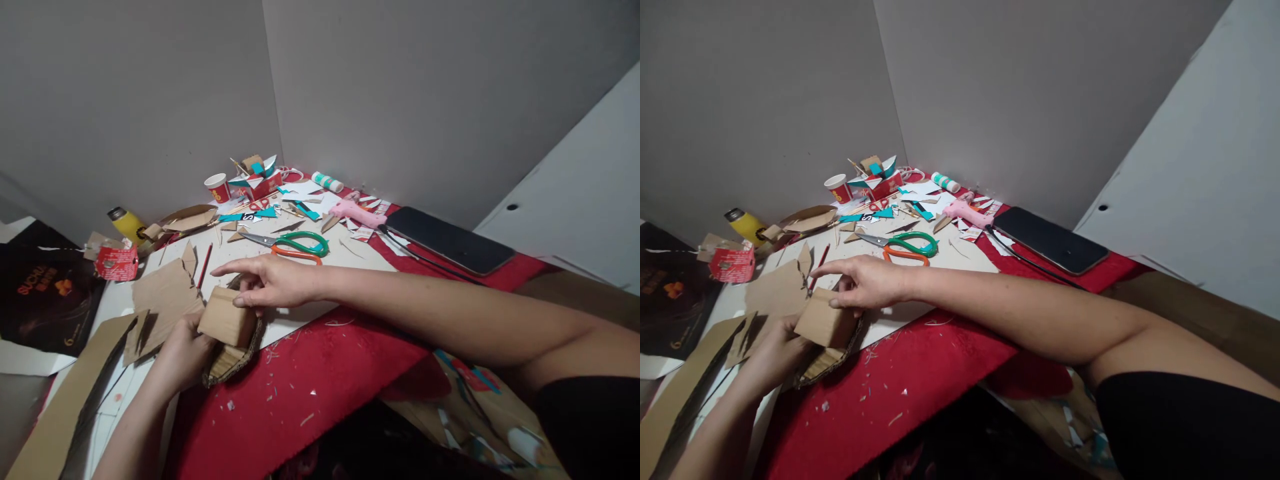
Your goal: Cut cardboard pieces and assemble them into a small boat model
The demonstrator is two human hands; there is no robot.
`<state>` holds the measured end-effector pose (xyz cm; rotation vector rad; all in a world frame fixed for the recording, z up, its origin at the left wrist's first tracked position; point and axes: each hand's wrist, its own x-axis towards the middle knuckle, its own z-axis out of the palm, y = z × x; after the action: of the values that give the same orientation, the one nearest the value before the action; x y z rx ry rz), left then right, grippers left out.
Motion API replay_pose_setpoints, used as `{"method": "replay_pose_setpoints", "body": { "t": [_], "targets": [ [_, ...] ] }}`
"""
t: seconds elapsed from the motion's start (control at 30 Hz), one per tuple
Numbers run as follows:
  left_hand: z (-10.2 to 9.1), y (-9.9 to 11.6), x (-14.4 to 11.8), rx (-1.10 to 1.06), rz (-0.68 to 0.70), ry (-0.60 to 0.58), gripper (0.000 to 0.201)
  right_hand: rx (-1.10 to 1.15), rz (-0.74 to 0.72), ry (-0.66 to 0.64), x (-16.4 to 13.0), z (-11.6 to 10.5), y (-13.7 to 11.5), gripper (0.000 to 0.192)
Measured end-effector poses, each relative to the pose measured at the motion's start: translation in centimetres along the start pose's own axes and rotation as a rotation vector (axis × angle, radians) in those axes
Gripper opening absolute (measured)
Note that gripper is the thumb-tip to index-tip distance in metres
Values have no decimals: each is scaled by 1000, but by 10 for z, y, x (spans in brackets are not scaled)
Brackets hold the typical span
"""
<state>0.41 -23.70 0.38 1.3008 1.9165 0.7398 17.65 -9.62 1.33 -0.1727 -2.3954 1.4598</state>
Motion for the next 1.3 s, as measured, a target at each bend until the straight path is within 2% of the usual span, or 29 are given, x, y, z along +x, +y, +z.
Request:
{"method": "replay_pose_setpoints", "body": {
  "t": [0.4,0.6,0.73,0.83,1.03,1.3],
  "targets": [
    [5,-2,-2,71,33,78,13,44,79,-97,3,-7,8,57],
    [3,-6,0,102,83,70,20,-53,41,-149,3,-9,9,38],
    [5,-3,-1,89,75,59,28,-231,-88,-72,4,-3,13,44],
    [6,-2,-2,50,82,55,30,-292,-108,-61,5,3,14,51],
    [7,-2,-2,-24,75,62,35,-288,-93,-148,8,0,9,41],
    [10,-1,-3,-78,96,40,38,-241,-79,-247,16,-10,8,38]
  ]
}}
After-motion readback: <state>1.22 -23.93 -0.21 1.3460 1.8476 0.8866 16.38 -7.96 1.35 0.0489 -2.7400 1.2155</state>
